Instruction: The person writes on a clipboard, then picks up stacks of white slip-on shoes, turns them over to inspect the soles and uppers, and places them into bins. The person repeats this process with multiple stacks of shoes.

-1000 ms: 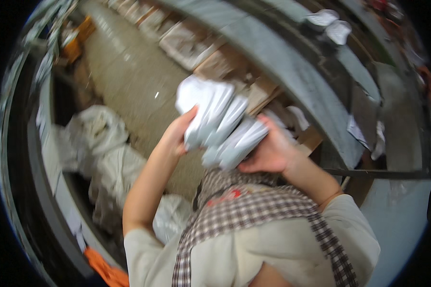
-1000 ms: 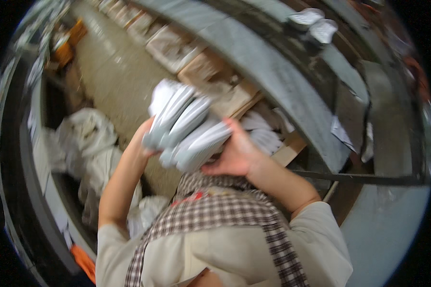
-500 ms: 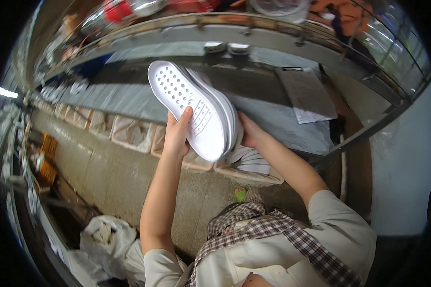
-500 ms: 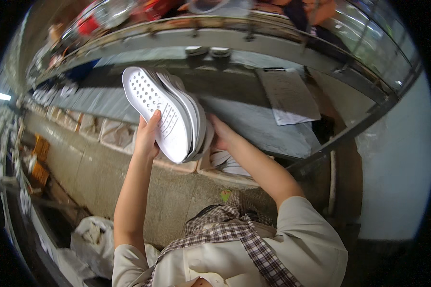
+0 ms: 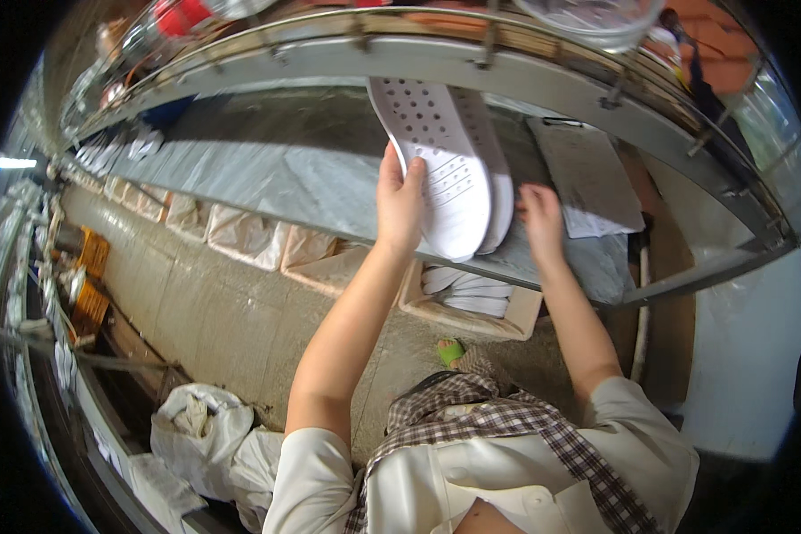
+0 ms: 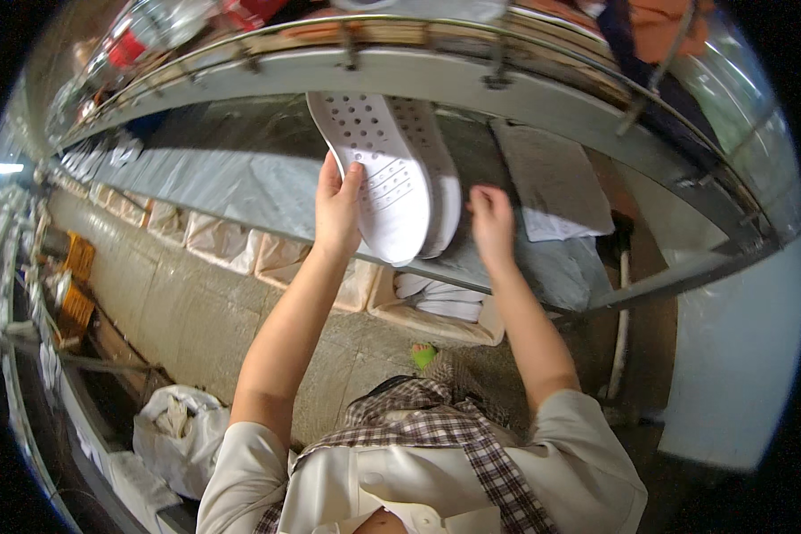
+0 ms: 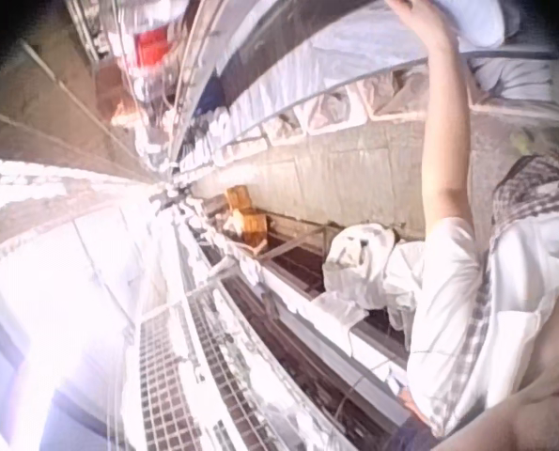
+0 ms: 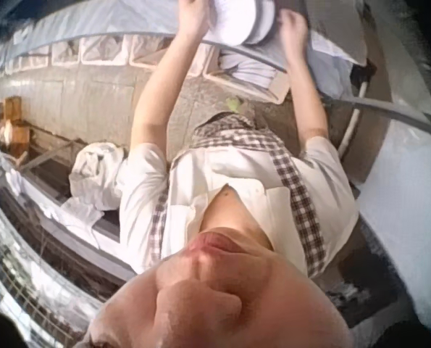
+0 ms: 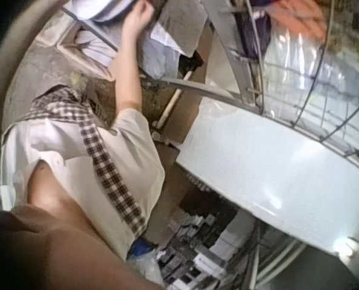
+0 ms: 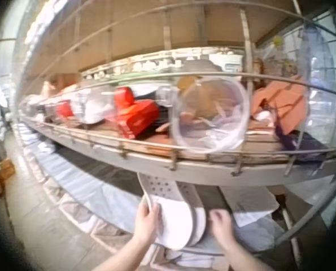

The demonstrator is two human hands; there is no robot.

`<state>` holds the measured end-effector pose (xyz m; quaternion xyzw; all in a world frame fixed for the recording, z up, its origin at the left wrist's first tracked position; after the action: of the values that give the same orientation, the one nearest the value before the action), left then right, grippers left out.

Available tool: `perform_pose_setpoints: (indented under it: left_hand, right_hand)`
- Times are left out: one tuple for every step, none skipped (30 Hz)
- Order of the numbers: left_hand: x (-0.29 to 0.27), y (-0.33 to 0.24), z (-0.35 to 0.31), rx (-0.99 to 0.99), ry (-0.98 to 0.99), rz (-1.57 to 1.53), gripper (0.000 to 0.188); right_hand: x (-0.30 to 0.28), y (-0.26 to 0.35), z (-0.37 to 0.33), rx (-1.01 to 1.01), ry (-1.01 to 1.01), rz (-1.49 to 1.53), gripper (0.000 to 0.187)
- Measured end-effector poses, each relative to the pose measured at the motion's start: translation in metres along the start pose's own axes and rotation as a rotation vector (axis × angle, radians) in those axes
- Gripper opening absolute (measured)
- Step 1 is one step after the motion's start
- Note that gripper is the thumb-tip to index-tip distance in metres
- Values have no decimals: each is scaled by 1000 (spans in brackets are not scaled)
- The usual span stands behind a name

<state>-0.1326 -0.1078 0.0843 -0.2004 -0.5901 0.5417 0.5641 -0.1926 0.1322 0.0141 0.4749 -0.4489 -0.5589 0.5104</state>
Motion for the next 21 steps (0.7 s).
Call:
perform_pose_setpoints:
  left_hand:
    - [-7,-10,-6,10,-39,-61,41]
    - [-18,-20,-15,4,-80,-125,47]
    - [-37,-27,-25,-65,-164,-201,45]
    - [-54,-36,-36,-101,-236,-235,40]
    - [-72,-46,-49,-108,-297,-285,35]
    - [-89,-49,-65,-199,-375,-385,32]
    - [-106,-52,-82,-275,-447,-498,29]
    - [-123,-56,-100,-340,-532,-615,27]
    - [-135,-60,-118,-383,-597,-765,24]
    - [-146,-63,-134,-385,-663,-888,22]
    - [-157,-68,-150,-370,-686,-882,21]
    - [-165,-71,-165,-347,-714,-912,19]
    - [-172,-75,-180,-319,-726,-955,19]
    - [-174,-85,-189,-277,-620,-1001,31]
    - [-179,-91,-200,-253,-606,-1044,30]
    - [-183,-96,-211,-230,-591,-1088,29]
    - [-189,-101,-221,-216,-611,-1111,28]
    - [-192,-109,-229,-176,-575,-1140,25]
    - [-197,-112,-238,-166,-608,-1142,25]
    - [-203,-115,-246,-155,-648,-1130,24]
    - [-207,-118,-254,-141,-665,-1114,23]
  right_hand:
    - [-7,14,-20,-12,18,230,15]
    - [1,22,-41,91,261,252,15]
    - [9,30,-67,178,528,304,15]
    - [22,31,-103,296,885,173,14]
    - [32,27,-148,386,1269,63,14]
    - [40,7,-187,525,1451,-104,14]
    - [50,-13,-229,623,1662,-215,14]
    - [65,-33,-260,583,1767,-327,18]
    - [79,-52,-292,541,1897,-368,22]
    - [95,-71,-311,404,1907,-439,25]
    - [111,-89,-330,286,1934,-489,28]
    - [127,-110,-352,258,1982,-540,31]
    - [136,-131,-371,241,2036,-667,34]
    - [141,-147,-391,331,2089,-697,35]
    - [142,-164,-409,428,2130,-808,35]
    - [139,-180,-425,540,2175,-927,36]
    - [149,-185,-438,262,2290,-999,35]
    - [156,-191,-450,-20,2399,-1062,34]
    - [159,-195,-464,-337,2501,-1070,33]
    - [168,-202,-464,-410,2386,-1111,32]
    - [176,-206,-464,-497,2282,-1108,32]
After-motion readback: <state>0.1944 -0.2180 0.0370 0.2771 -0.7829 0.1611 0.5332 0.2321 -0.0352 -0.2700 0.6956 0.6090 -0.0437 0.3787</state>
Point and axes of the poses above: each hand's wrist, its own z-axis towards the middle knuckle, its own x-axis out of the palm, y = z × x, the point moved 8 cm from there along z, towards the middle knuckle, and after that the axes turned 2 degrees about x, right-handed, at the moved point
